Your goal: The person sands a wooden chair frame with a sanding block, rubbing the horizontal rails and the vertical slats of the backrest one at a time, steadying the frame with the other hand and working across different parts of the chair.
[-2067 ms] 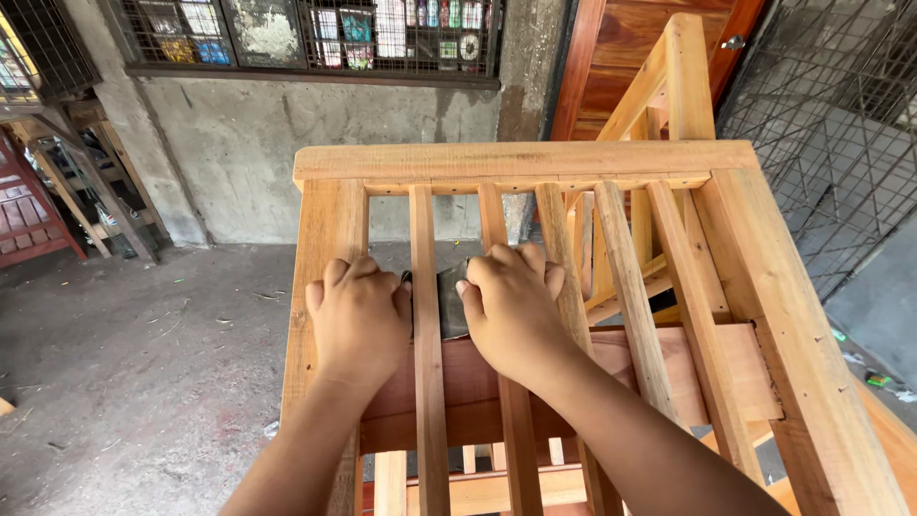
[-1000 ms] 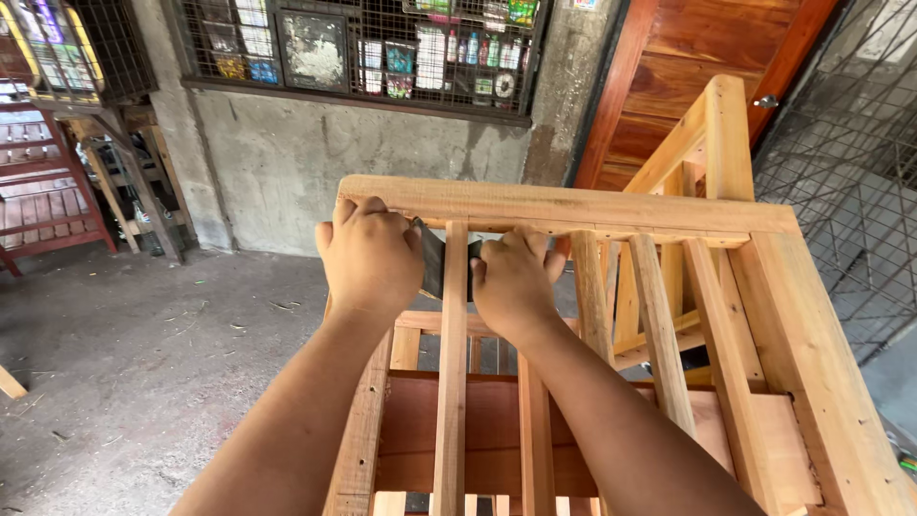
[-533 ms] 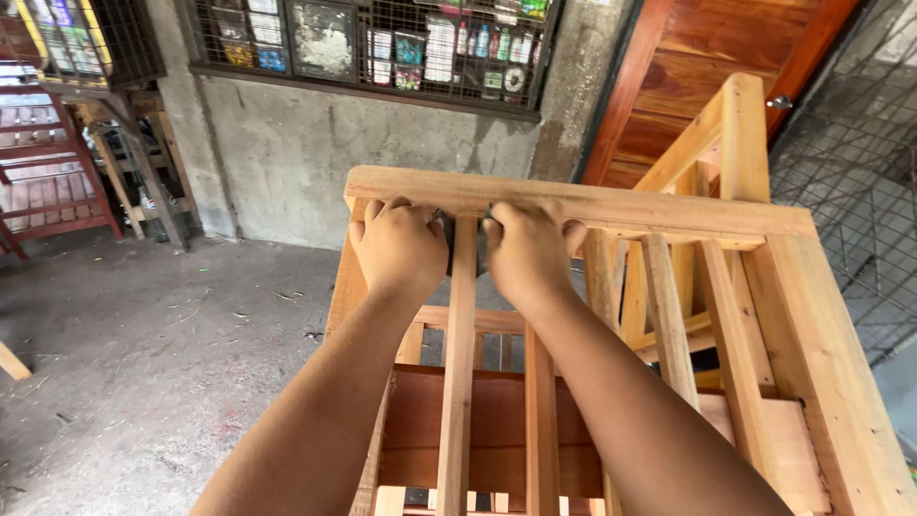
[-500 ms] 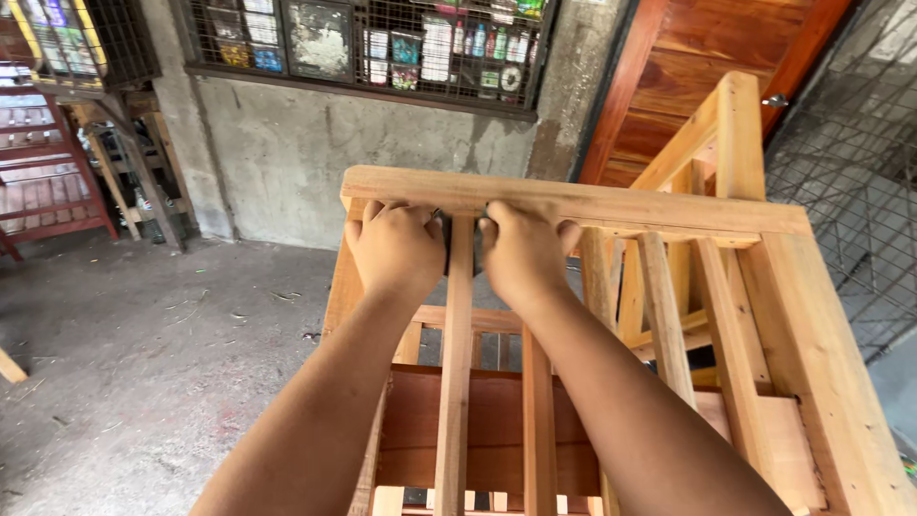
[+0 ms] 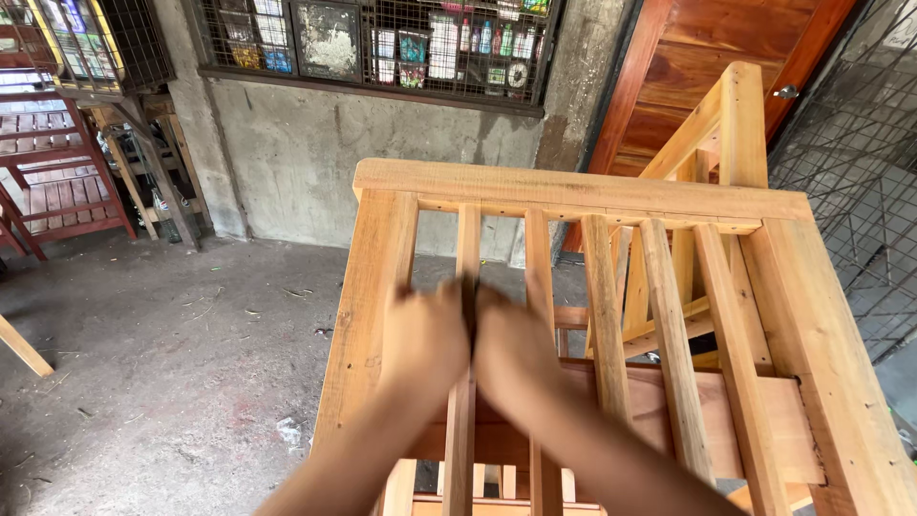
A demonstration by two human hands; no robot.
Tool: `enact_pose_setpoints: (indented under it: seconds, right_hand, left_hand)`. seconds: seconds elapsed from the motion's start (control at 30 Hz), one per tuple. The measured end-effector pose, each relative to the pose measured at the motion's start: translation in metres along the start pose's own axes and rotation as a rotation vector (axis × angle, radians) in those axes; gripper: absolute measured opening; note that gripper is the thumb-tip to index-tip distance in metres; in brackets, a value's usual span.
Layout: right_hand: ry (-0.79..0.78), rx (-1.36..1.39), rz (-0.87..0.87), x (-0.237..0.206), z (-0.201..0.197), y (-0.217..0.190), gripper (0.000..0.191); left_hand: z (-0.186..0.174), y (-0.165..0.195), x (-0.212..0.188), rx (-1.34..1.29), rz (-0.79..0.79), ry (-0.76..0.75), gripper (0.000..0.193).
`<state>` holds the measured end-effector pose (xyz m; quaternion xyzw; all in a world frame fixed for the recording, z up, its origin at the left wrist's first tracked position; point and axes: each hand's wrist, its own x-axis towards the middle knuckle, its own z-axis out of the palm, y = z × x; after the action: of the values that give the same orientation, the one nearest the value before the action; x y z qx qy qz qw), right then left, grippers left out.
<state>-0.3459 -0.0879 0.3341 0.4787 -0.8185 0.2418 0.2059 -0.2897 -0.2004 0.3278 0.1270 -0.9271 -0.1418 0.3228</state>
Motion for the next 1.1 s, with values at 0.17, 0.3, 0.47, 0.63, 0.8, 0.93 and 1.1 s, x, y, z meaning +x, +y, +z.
enact_pose_setpoints:
  seconds: [0.17, 0.3, 0.47, 0.63, 0.8, 0.93, 1.1]
  right_hand:
    - [-0.001, -0.094, 0.089, 0.003, 0.009, 0.007, 0.048]
    - [0.124, -0.119, 0.093, 0.07, 0.011, 0.029, 0.042]
    - [0.008, -0.079, 0.131, 0.071, 0.012, 0.031, 0.016]
    - [-0.062, -0.079, 0.058, -0.003, 0.009, 0.014, 0.027]
    - [-0.067, -0.044, 0.135, 0.051, -0.001, 0.023, 0.027]
    - [0.046, -0.138, 0.186, 0.082, 0.004, 0.026, 0.014]
    - [0.007, -0.082, 0.046, 0.01, 0.011, 0.019, 0.023]
  left_hand:
    - [0.001, 0.001, -0.009, -0.22, -0.013, 0.159, 0.022]
    - [0.006, -0.009, 0.068, -0.221, -0.042, 0.206, 0.024]
    - [0.005, -0.011, 0.065, -0.238, -0.185, 0.014, 0.02]
    - [0.003, 0.0, -0.019, -0.168, -0.03, 0.053, 0.033]
    - [0.01, -0.01, 0.045, -0.133, -0.169, -0.017, 0.025]
    - [0.008, -0.013, 0.08, -0.231, -0.126, 0.118, 0.022]
    - [0.003, -0.003, -0.011, -0.163, -0.003, 0.037, 0.045]
